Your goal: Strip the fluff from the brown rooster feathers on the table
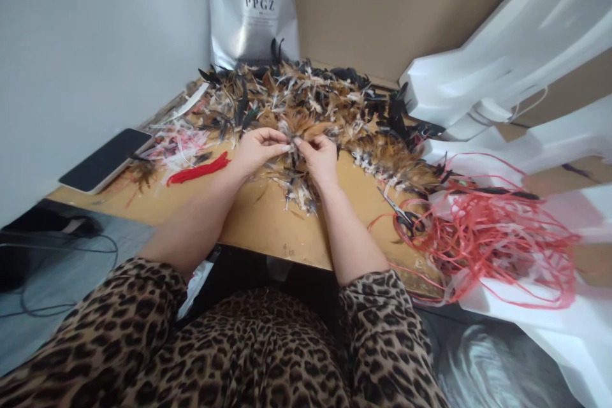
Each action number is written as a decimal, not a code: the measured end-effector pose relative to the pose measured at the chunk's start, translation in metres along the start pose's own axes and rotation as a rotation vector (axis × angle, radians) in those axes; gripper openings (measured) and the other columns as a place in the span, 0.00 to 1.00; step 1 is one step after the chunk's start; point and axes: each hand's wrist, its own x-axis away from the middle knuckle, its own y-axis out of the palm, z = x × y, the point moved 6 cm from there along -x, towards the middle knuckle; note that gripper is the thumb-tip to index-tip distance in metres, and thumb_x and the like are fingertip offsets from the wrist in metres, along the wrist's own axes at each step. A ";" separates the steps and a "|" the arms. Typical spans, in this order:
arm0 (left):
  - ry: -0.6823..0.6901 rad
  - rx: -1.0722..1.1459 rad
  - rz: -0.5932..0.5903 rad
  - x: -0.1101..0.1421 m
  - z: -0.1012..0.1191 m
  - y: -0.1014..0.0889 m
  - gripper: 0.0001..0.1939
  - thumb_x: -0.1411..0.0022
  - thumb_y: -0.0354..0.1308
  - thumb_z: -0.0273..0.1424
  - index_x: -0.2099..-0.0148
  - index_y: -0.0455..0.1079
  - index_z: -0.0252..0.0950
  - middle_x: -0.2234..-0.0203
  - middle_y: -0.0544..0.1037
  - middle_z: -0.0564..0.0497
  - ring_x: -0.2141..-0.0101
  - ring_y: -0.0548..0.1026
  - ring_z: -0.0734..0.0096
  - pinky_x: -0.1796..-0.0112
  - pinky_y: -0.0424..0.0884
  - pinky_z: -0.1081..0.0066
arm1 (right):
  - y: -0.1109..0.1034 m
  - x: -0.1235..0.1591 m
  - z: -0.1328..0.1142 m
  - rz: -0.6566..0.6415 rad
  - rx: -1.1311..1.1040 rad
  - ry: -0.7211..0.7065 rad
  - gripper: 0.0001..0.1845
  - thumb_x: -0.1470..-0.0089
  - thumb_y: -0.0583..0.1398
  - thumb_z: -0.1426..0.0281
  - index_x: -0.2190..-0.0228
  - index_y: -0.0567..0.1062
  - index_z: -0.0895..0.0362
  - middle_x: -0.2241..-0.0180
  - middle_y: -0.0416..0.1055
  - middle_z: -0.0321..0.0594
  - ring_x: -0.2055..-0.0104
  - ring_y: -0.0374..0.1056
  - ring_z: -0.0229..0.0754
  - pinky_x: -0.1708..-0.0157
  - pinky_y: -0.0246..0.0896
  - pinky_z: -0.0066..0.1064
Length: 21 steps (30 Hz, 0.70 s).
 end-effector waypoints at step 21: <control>-0.134 0.131 -0.190 0.006 -0.004 0.008 0.15 0.56 0.70 0.33 0.67 0.74 0.31 0.82 0.74 0.54 0.83 0.67 0.83 0.80 0.60 0.80 | 0.014 0.003 0.014 -0.179 -0.314 0.194 0.23 0.69 0.71 0.56 0.77 0.67 0.55 0.80 0.65 0.30 0.77 0.59 0.33 0.73 0.58 0.28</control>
